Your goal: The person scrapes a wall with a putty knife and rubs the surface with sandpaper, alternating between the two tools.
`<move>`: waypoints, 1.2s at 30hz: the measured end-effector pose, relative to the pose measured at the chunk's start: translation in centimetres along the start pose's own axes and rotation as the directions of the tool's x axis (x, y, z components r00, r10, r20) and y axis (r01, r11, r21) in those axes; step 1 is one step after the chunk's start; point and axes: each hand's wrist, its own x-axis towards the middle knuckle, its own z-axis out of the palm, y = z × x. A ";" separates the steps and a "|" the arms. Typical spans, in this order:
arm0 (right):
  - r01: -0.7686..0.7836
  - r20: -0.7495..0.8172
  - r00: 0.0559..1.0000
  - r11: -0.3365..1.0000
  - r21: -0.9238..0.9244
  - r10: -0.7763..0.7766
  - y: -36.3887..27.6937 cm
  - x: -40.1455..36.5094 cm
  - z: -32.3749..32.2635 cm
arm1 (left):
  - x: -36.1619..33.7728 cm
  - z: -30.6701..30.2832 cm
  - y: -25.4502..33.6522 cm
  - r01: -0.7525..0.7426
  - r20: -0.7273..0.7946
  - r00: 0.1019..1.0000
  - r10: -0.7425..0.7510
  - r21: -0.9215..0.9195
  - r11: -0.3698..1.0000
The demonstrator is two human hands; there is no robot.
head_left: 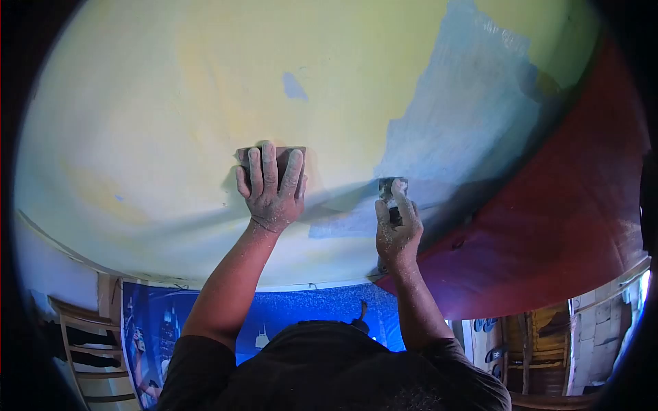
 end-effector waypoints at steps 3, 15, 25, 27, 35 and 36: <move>-0.011 -0.002 1.000 0.999 0.043 0.011 -0.1 0.1 0.4 | 0.2 0.0 -0.4 -0.001 -0.004 1.000 0.001 -0.022 1.000; 0.104 -0.079 0.991 0.994 -0.026 -0.106 1.1 -0.2 1.7 | 0.0 0.0 -0.4 -0.004 -0.006 1.000 0.003 -0.050 0.999; 0.015 -0.054 0.998 1.000 -0.008 -0.015 0.4 -0.1 1.8 | 0.1 0.2 -0.7 -0.002 0.003 1.000 0.002 -0.028 1.000; 0.027 -0.046 0.999 1.000 0.011 -0.027 0.8 0.2 1.9 | 0.5 0.6 -0.8 -0.006 -0.010 1.000 0.006 -0.009 1.000; 0.005 -0.045 0.999 1.000 0.021 -0.004 0.4 -0.1 1.9 | 0.3 0.3 -0.9 0.001 -0.001 1.000 -0.001 -0.018 1.000; 0.014 -0.048 0.999 0.999 0.029 -0.013 0.3 0.3 1.9 | 0.3 0.3 -0.8 0.000 -0.005 1.000 0.000 -0.015 1.000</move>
